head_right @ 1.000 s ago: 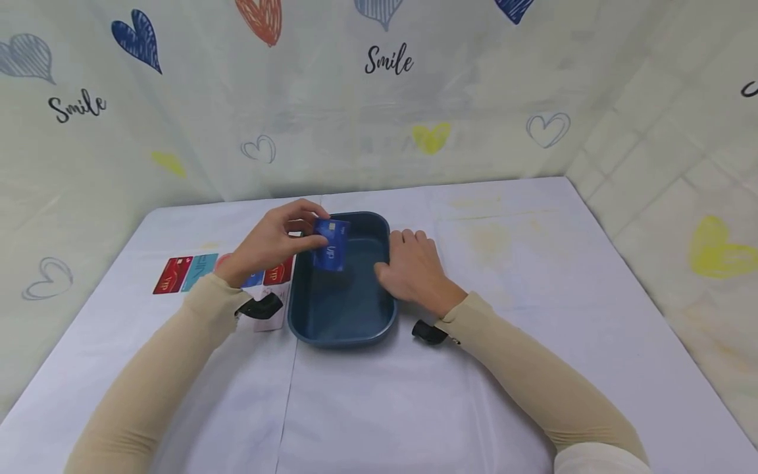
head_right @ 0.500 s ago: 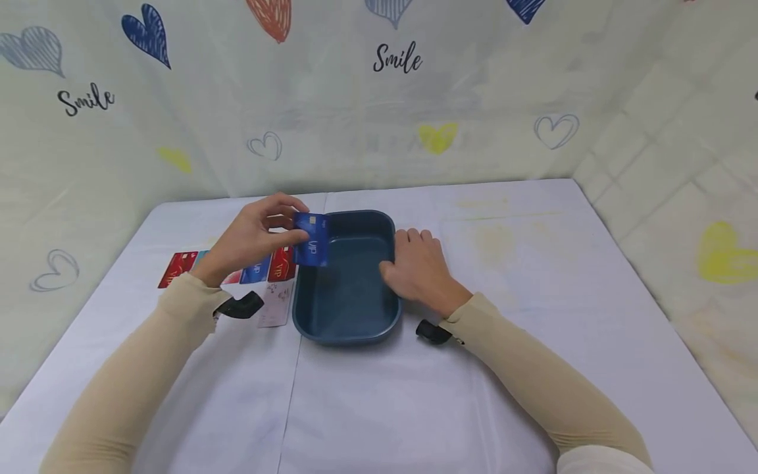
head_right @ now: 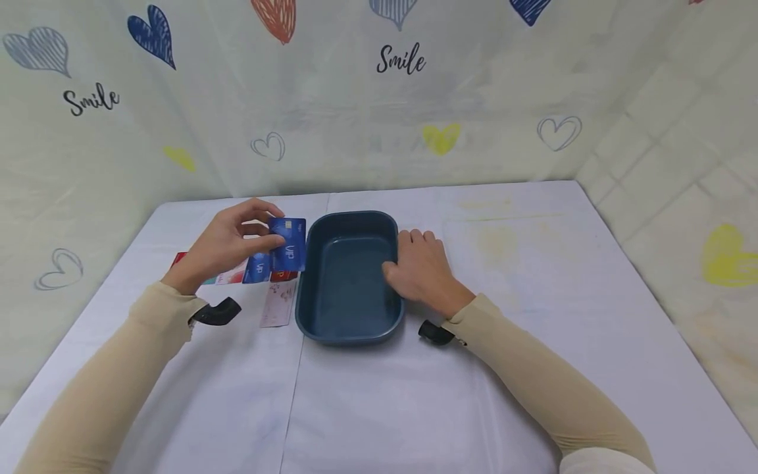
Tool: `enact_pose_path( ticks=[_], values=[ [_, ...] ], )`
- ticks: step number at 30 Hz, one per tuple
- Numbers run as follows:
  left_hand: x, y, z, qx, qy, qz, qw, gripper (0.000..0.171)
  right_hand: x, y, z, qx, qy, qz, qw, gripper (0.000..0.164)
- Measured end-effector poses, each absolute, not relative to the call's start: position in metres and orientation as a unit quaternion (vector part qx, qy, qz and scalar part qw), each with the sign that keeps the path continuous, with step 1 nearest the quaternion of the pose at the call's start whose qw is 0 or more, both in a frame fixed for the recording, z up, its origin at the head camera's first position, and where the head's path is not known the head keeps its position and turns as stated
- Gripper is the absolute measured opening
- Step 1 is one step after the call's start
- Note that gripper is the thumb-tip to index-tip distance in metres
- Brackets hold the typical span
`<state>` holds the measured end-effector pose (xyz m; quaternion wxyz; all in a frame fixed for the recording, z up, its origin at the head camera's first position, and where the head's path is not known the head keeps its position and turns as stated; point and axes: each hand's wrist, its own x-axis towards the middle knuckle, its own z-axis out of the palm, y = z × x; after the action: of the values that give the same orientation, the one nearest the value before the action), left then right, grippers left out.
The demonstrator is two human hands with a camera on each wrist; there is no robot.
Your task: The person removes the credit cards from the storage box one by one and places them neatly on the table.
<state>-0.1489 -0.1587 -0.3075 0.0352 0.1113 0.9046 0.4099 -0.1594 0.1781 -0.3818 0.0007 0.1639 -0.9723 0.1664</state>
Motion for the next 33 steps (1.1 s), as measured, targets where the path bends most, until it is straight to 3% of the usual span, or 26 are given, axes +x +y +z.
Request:
enact_pose_path(
  ticks=[33],
  values=[
    [-0.114,-0.244,-0.355,0.008,0.914,0.389,0.114,0.055,-0.16,0.177,-0.383,0.163,-0.973,0.165,0.004,0.032]
  ],
)
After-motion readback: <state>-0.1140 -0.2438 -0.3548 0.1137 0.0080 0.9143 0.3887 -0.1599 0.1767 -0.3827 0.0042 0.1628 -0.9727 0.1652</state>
